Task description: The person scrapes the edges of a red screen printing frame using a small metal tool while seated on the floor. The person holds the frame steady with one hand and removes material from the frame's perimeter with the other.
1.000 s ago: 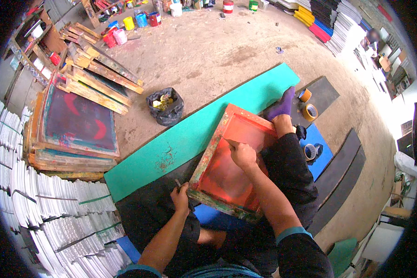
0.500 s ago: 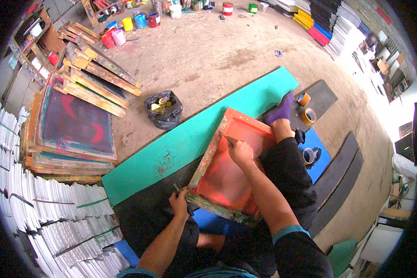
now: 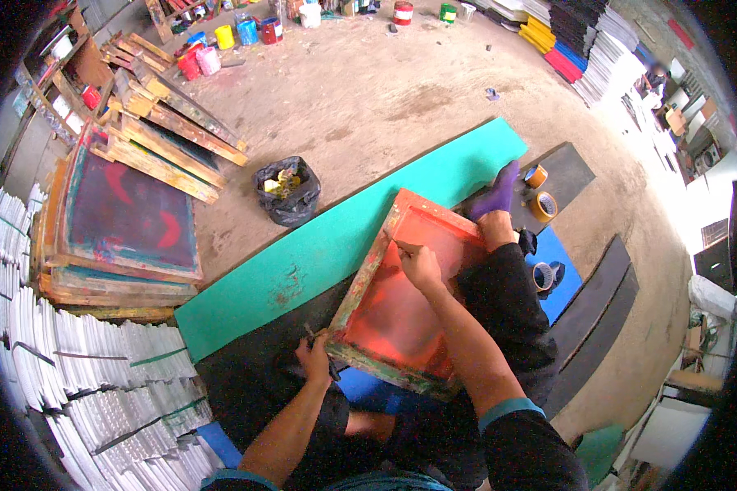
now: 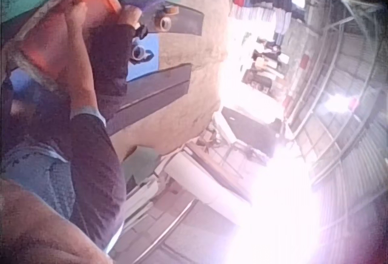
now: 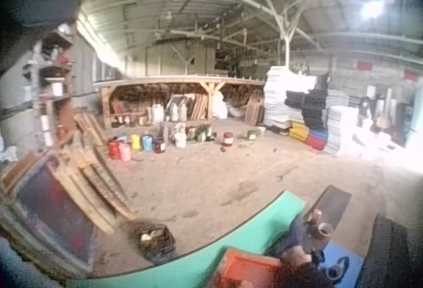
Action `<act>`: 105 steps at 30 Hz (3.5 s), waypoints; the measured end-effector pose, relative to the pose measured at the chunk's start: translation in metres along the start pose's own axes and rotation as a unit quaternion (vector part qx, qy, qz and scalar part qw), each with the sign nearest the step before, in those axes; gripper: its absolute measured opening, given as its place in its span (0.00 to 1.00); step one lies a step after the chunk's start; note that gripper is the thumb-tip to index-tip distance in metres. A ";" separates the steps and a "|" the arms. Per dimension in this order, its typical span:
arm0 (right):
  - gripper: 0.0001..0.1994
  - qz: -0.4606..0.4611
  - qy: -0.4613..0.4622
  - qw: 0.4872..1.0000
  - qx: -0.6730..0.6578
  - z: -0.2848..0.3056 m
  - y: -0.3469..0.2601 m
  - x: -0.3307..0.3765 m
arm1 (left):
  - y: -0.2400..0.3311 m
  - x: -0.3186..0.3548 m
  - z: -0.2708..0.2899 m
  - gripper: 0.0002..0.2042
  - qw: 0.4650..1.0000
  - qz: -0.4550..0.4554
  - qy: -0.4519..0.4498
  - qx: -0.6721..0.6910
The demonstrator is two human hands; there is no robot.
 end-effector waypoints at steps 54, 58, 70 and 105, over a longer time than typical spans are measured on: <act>0.13 -0.055 0.006 0.993 0.106 0.019 0.021 -0.010 | -0.005 -0.007 -0.003 0.11 0.998 0.005 -0.027 0.050; 0.13 -0.026 -0.025 0.993 0.117 0.028 -0.015 -0.011 | -0.015 -0.015 0.008 0.10 0.999 -0.001 -0.014 0.037; 0.15 -0.043 -0.057 0.995 0.076 0.032 -0.021 -0.015 | -0.008 -0.006 0.004 0.10 0.999 0.026 -0.001 0.035; 0.11 -0.008 -0.008 0.995 0.104 0.011 -0.002 0.018 | -0.021 -0.021 0.007 0.18 1.000 -0.006 -0.020 0.015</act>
Point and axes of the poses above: each hand's wrist, its own x-axis away from the middle knuckle, its own z-axis out of the back of the hand, y = z × x, the point moved 6 cm from there along -x, towards the middle knuckle, and after that the axes turned 2 degrees about -x, right-handed, at the moved point
